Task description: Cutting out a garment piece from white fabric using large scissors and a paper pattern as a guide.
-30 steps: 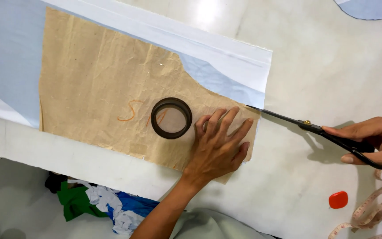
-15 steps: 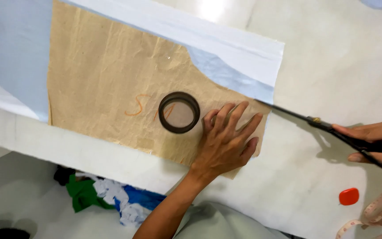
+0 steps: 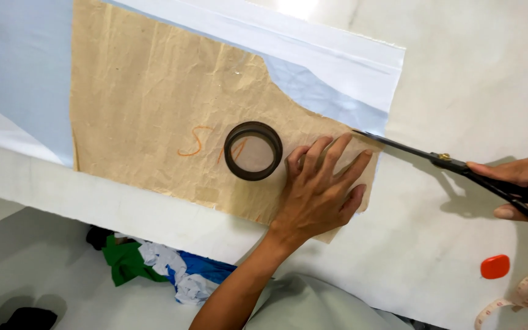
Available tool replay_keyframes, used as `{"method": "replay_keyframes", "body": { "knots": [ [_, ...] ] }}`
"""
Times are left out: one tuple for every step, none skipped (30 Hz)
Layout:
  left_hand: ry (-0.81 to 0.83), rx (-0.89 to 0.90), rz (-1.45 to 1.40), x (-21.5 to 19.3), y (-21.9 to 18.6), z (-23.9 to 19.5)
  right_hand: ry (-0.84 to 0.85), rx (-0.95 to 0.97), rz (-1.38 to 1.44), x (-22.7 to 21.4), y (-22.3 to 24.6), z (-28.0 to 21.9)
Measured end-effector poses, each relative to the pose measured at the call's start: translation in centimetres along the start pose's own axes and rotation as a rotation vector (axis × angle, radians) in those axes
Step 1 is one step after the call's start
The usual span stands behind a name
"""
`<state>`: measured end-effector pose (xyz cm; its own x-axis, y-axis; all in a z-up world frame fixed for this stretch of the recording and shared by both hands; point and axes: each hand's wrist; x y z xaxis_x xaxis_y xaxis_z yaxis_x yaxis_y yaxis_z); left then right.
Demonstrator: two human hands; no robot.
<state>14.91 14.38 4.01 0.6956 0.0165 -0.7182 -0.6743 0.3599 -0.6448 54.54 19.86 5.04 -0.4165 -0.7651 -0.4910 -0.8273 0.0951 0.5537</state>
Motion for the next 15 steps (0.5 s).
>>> {"method": "replay_keyframes", "body": {
  "knots": [
    [-0.002,0.012,0.005,-0.1,0.1,0.1,-0.01,0.055,0.062,-0.3,1.2,0.0],
    [-0.001,0.009,-0.005,0.1,0.0,0.1,-0.009,0.065,0.059,-0.2,0.8,0.0],
    [-0.011,0.007,-0.011,0.3,0.1,0.0,0.007,0.05,0.107,-0.1,0.4,0.0],
    [-0.02,0.007,-0.008,0.4,0.3,-0.1,0.021,0.026,0.161,0.3,0.0,0.3],
    [-0.018,0.007,-0.008,0.6,0.0,-0.1,0.022,0.027,0.162,0.2,-1.5,-0.4],
    [-0.025,0.012,-0.026,0.5,0.1,-0.1,0.013,0.029,-0.04,0.3,-2.9,-0.3],
    [-0.032,0.018,-0.044,0.3,0.2,-0.1,0.0,0.03,-0.243,0.5,-4.2,-0.2],
    [-0.026,0.015,-0.035,0.2,0.3,-0.3,0.004,0.023,-0.236,1.1,-6.0,0.0],
    [-0.021,0.006,-0.024,0.2,0.3,-0.4,0.012,-0.044,-0.228,1.6,-7.9,0.3],
    [-0.022,0.003,-0.028,0.6,0.2,-0.3,0.014,-0.099,-0.229,1.6,-9.8,-0.1],
    [-0.022,0.005,-0.034,0.5,0.2,-0.3,0.013,-0.093,-0.232,1.1,-5.9,0.0],
    [-0.023,0.006,-0.02,0.5,0.2,-0.2,0.012,-0.019,-0.25,0.5,-1.9,0.1],
    [-0.023,0.007,-0.006,0.5,0.2,-0.2,0.011,0.056,-0.267,0.0,2.0,0.1],
    [-0.021,0.006,-0.006,0.5,0.2,-0.2,0.012,0.056,-0.265,0.3,1.6,0.2],
    [-0.025,0.012,0.0,0.6,0.2,-0.2,0.01,0.085,-0.306,0.7,1.2,0.4]
  ]
}}
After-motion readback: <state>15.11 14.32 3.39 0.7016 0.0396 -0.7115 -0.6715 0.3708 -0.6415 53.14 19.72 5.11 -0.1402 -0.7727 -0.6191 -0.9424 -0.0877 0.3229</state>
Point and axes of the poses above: each hand's wrist, its own z-axis towards the middle knuckle, its own x-axis out of the palm, y = z × x, and after that the axes turned 9 degrees about -z, right-handed
